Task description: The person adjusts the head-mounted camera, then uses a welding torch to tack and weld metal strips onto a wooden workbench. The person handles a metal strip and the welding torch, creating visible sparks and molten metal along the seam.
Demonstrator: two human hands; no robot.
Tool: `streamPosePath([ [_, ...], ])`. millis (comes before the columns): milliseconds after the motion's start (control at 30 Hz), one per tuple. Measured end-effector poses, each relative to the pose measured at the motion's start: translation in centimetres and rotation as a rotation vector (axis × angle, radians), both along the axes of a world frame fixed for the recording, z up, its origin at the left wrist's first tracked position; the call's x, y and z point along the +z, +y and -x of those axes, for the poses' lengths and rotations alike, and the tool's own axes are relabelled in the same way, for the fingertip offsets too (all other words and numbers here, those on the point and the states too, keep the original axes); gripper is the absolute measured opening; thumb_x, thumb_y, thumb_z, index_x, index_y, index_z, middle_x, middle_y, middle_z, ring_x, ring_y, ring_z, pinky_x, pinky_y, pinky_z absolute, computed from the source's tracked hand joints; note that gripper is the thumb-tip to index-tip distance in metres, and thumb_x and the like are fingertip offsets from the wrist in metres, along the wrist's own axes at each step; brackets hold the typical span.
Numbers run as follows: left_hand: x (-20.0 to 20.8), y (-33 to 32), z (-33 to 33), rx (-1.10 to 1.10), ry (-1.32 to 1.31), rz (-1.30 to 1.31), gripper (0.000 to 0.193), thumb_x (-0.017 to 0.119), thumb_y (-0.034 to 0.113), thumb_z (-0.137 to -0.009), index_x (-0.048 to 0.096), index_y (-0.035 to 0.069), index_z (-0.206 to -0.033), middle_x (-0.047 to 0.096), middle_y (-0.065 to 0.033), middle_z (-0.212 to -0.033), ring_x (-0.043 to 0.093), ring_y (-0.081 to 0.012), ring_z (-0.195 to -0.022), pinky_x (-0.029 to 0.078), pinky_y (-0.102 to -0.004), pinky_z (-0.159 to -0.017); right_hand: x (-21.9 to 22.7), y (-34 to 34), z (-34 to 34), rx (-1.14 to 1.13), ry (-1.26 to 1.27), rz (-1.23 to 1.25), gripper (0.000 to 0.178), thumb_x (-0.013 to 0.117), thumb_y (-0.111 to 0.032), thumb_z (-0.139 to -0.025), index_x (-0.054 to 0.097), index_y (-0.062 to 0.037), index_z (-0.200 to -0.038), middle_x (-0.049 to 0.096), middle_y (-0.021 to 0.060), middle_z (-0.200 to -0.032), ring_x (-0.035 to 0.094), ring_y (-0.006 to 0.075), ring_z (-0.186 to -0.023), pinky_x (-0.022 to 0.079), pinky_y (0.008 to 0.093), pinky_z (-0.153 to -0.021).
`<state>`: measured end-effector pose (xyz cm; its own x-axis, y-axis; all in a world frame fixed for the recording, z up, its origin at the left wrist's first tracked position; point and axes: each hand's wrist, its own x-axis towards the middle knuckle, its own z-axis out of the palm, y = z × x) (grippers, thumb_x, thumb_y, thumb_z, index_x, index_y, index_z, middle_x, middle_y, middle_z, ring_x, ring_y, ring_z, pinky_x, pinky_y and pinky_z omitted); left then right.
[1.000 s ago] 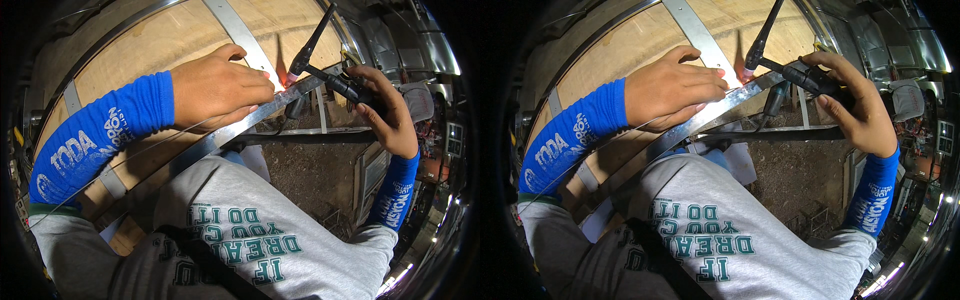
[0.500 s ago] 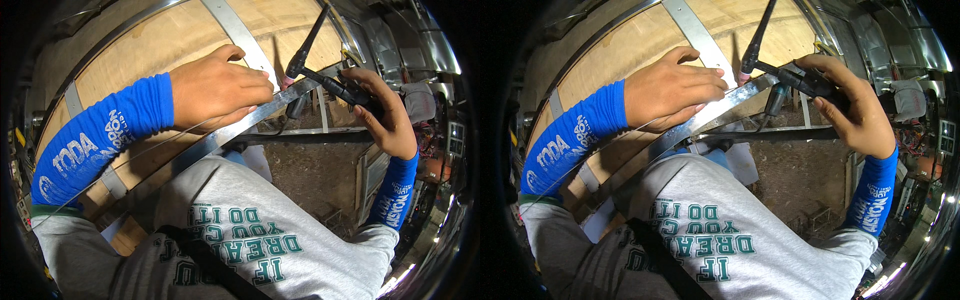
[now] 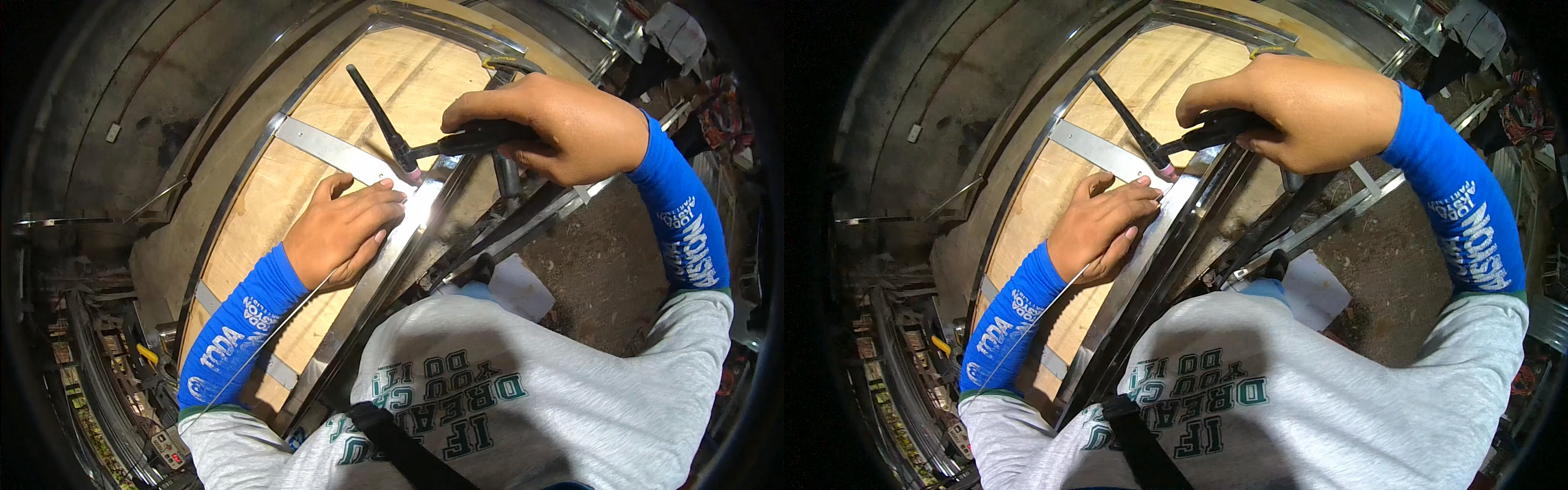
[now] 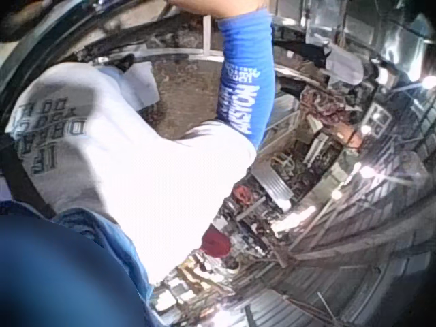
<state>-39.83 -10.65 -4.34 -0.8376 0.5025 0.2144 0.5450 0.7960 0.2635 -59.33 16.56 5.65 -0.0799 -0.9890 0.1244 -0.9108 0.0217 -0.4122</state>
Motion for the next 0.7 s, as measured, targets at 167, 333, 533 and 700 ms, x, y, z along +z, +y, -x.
streamPosePath([
  [167,-0.5,-0.1,-0.2,0.021,0.041,0.06,0.031,0.056,0.013,-0.098,0.06,0.011,-0.128,0.066,-0.0119,-0.125,0.062,-0.0311,-0.121,0.037,-0.0592,-0.11,-0.1,0.1,-0.1,0.002,0.019,-0.002,0.053,0.068,0.01,-0.082,0.06,-0.0037,-0.132,0.068,0.0207,-0.123,0.067,0.0398,-0.114,0.053,0.0434,-0.097],
  [333,-0.4,0.0,-0.2,0.022,-0.004,0.005,0.029,0.056,0.014,-0.099,0.059,0.01,-0.127,0.066,-0.0123,-0.13,0.06,-0.029,-0.129,0.037,-0.0563,-0.109,0.3,-0.1,0.1,0.028,-0.047,-0.032,0.06,0.064,0.012,-0.08,0.055,-0.0013,-0.137,0.066,0.0223,-0.128,0.065,0.041,-0.12,0.052,0.0453,-0.102],
  [533,-0.6,-0.3,-0.1,0.008,-0.021,-0.067,0.035,0.059,0.016,-0.097,0.056,0.003,-0.129,0.063,-0.0205,-0.136,0.058,-0.0372,-0.128,0.033,-0.0567,-0.116,0.1,0.4,0.2,-0.032,-0.073,0.017,0.056,0.063,0.012,-0.082,0.056,-0.0003,-0.136,0.067,0.021,-0.128,0.066,0.0385,-0.119,0.052,0.0429,-0.102],
  [700,-1.3,-0.7,-0.3,0.024,0.006,-0.092,0.027,0.066,0.023,-0.093,0.058,0.002,-0.108,0.061,-0.0213,-0.132,0.054,-0.0407,-0.124,0.036,-0.0552,-0.118,0.1,0.8,0.0,-0.113,-0.151,-0.037,0.059,0.059,0.01,-0.085,0.053,0.004,-0.143,0.061,0.0209,-0.14,0.058,0.0326,-0.135,0.041,0.0404,-0.117],
])
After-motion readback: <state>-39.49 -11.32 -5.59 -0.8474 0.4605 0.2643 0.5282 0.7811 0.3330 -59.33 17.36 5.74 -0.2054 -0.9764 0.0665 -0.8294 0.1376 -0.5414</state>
